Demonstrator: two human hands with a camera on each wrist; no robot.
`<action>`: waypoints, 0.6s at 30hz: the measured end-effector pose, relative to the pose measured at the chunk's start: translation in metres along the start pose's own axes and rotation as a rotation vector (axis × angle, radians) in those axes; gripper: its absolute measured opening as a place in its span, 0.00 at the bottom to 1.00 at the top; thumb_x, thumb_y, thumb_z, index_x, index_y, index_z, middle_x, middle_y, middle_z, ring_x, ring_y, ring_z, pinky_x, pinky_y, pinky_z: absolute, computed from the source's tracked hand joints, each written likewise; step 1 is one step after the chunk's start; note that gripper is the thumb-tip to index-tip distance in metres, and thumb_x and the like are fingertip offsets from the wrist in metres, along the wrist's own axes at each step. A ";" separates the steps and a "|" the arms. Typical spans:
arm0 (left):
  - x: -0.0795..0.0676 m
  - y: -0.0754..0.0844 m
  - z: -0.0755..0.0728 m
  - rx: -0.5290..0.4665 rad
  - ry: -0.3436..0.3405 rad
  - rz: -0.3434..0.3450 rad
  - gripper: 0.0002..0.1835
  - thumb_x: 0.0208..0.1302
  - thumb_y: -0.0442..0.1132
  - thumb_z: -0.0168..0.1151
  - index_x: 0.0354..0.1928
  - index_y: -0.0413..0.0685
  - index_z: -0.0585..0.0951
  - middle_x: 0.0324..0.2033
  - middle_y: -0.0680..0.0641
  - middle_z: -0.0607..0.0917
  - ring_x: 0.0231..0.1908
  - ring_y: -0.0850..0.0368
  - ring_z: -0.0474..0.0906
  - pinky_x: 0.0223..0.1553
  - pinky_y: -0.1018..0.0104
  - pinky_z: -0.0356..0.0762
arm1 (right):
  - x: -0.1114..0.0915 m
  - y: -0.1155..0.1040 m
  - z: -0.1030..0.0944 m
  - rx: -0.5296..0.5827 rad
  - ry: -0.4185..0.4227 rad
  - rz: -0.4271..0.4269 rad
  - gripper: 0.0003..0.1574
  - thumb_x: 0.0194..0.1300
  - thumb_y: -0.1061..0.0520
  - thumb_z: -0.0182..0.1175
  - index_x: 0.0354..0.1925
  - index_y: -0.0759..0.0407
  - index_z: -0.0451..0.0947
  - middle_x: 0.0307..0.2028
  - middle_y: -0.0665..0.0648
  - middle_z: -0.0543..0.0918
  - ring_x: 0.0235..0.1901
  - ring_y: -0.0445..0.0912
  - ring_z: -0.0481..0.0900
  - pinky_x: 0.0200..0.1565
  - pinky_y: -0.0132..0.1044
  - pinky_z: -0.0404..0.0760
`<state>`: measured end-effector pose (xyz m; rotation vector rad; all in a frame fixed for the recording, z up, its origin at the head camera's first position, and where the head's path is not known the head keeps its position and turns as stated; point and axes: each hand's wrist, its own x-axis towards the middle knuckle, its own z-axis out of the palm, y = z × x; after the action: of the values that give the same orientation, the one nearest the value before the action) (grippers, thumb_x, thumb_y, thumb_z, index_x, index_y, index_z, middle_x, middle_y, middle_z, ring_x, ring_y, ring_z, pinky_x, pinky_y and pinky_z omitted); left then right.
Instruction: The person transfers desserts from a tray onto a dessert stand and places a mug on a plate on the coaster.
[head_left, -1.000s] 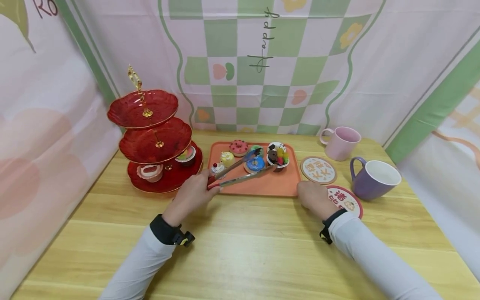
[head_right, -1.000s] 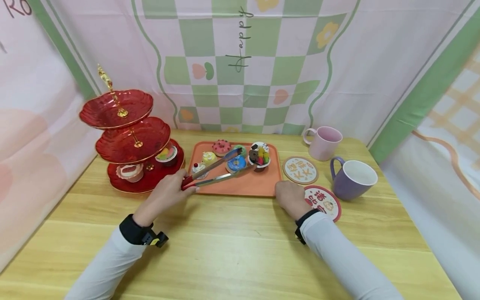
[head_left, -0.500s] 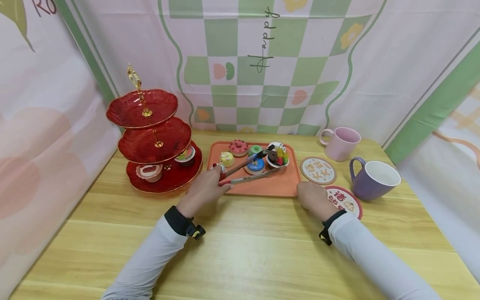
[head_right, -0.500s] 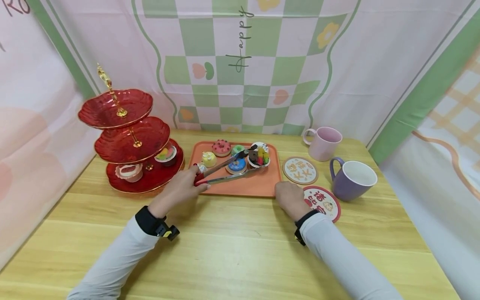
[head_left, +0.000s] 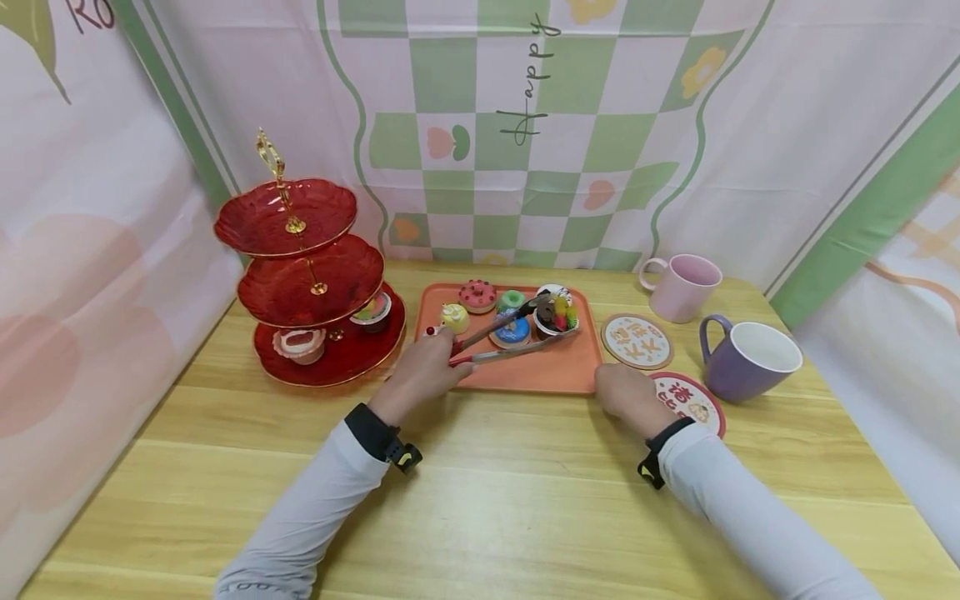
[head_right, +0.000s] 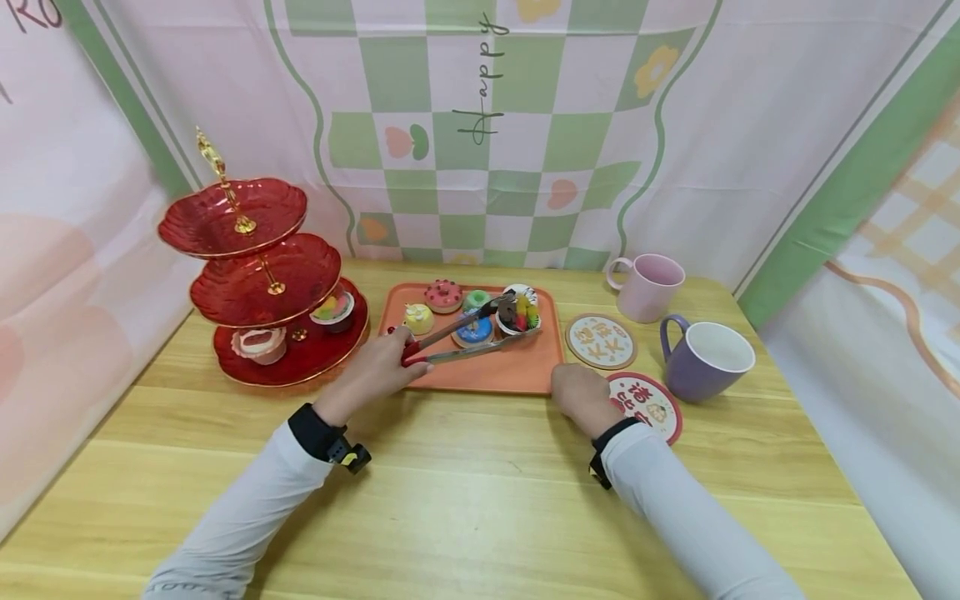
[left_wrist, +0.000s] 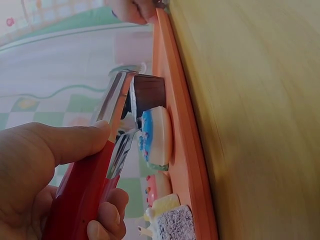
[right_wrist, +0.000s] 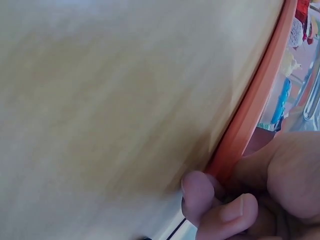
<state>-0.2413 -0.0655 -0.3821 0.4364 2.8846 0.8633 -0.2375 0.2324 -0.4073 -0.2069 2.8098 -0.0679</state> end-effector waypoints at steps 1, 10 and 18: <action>0.001 0.001 0.001 0.007 0.004 0.007 0.20 0.57 0.51 0.66 0.38 0.42 0.72 0.21 0.47 0.73 0.18 0.55 0.69 0.18 0.66 0.64 | 0.001 0.001 0.000 0.020 -0.015 0.006 0.07 0.59 0.68 0.48 0.28 0.62 0.72 0.25 0.59 0.71 0.24 0.51 0.71 0.23 0.41 0.70; 0.006 0.002 0.005 0.015 0.008 0.007 0.20 0.56 0.50 0.67 0.38 0.44 0.72 0.22 0.47 0.74 0.20 0.53 0.70 0.20 0.66 0.65 | 0.008 0.010 -0.002 0.069 -0.029 -0.090 0.15 0.67 0.61 0.45 0.26 0.63 0.74 0.27 0.59 0.76 0.26 0.51 0.72 0.32 0.44 0.73; 0.011 0.006 0.008 0.028 -0.004 0.004 0.20 0.57 0.50 0.67 0.39 0.44 0.72 0.21 0.46 0.73 0.21 0.53 0.69 0.20 0.66 0.63 | 0.011 0.010 0.000 0.063 -0.038 -0.102 0.17 0.68 0.61 0.44 0.27 0.65 0.75 0.26 0.59 0.75 0.24 0.50 0.72 0.30 0.41 0.72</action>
<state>-0.2493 -0.0534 -0.3860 0.4459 2.8961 0.8222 -0.2491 0.2407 -0.4115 -0.3327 2.7536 -0.1737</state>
